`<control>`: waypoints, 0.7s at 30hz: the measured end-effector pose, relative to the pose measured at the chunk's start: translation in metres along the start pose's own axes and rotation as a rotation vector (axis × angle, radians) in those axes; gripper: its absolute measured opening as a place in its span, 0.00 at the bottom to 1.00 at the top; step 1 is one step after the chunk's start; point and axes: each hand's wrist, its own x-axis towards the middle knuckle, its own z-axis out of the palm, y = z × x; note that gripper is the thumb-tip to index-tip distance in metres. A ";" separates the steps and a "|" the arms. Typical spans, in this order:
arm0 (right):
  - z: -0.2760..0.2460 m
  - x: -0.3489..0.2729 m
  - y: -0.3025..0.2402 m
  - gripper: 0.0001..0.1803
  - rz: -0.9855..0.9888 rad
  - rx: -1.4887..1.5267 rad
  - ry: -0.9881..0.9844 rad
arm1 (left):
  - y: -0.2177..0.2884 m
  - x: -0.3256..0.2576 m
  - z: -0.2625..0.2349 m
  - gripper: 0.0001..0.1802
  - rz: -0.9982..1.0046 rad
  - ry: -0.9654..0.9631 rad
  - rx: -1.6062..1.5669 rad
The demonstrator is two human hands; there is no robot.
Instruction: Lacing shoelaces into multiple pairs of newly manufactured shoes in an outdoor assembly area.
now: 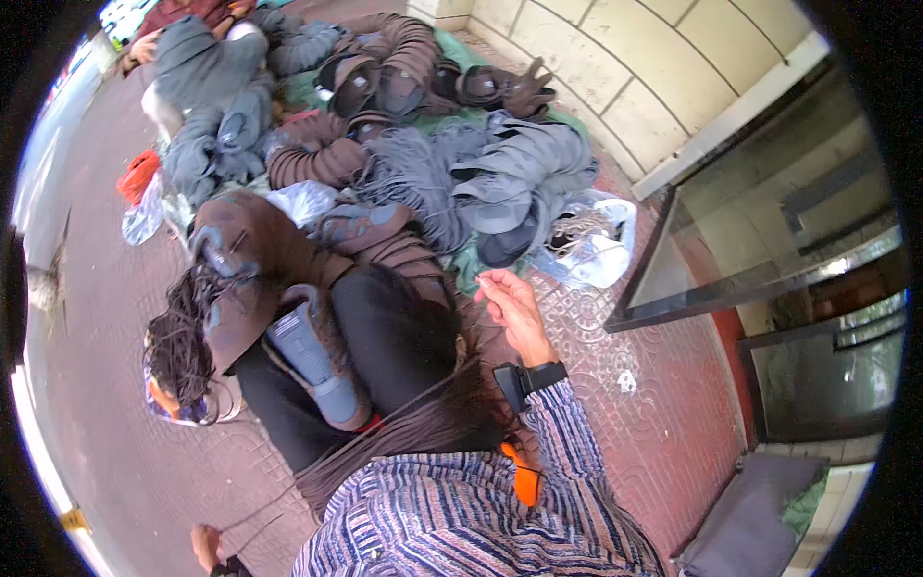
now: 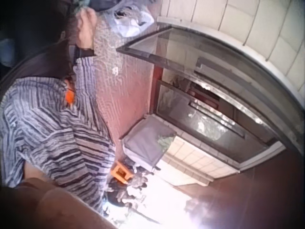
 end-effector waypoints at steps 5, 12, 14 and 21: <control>0.073 -0.033 0.018 0.04 -0.343 -0.687 -0.144 | 0.158 0.054 -0.142 0.12 0.258 0.470 -0.503; 0.145 -0.048 0.056 0.04 -0.691 -1.107 -0.425 | 0.336 0.025 -0.285 0.10 0.558 -0.069 -1.376; 0.151 -0.048 0.058 0.04 -0.692 -1.041 -0.451 | 0.356 0.034 -0.278 0.09 0.602 -0.024 -1.407; 0.156 -0.046 0.065 0.05 -0.695 -1.025 -0.414 | 0.370 0.041 -0.271 0.08 0.513 0.006 -1.477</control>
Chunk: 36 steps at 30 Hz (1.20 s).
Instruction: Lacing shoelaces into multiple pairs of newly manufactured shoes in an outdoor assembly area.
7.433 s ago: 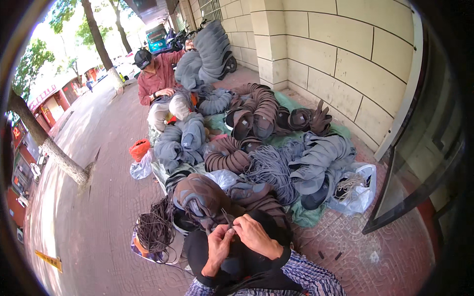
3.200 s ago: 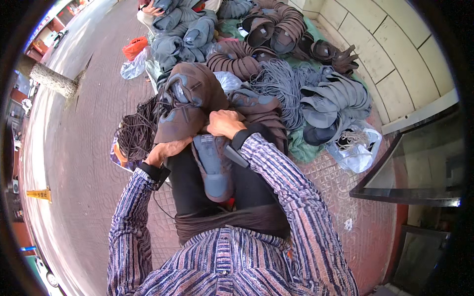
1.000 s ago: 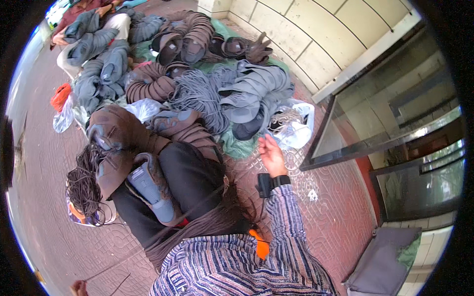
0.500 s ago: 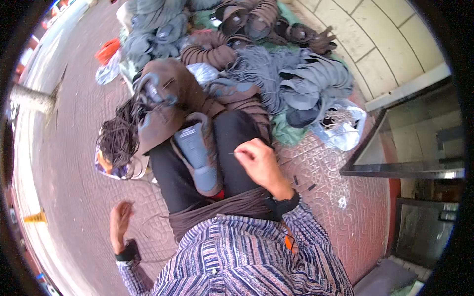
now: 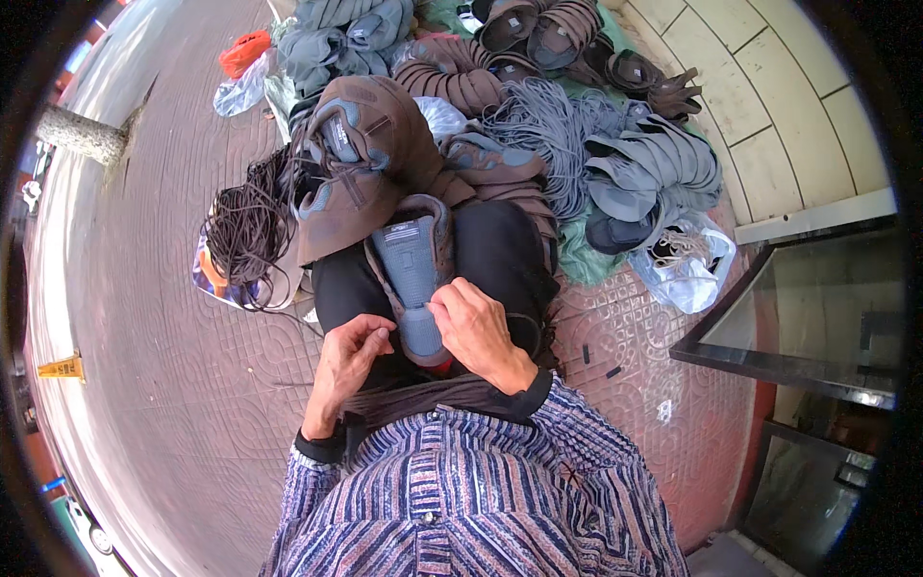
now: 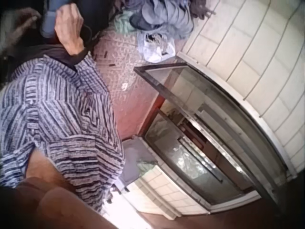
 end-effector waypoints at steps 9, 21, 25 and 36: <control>0.001 0.003 -0.004 0.06 -0.014 0.000 -0.032 | 0.000 0.000 0.001 0.08 -0.025 0.045 0.028; 0.007 0.002 -0.008 0.05 0.136 0.053 0.002 | -0.008 0.003 0.001 0.10 0.027 0.086 -0.004; 0.007 0.005 -0.011 0.06 0.110 0.049 -0.015 | -0.004 0.003 0.000 0.10 0.022 0.086 -0.007; 0.008 0.006 -0.010 0.06 0.016 -0.003 -0.061 | -0.007 0.001 0.001 0.08 0.018 0.069 -0.030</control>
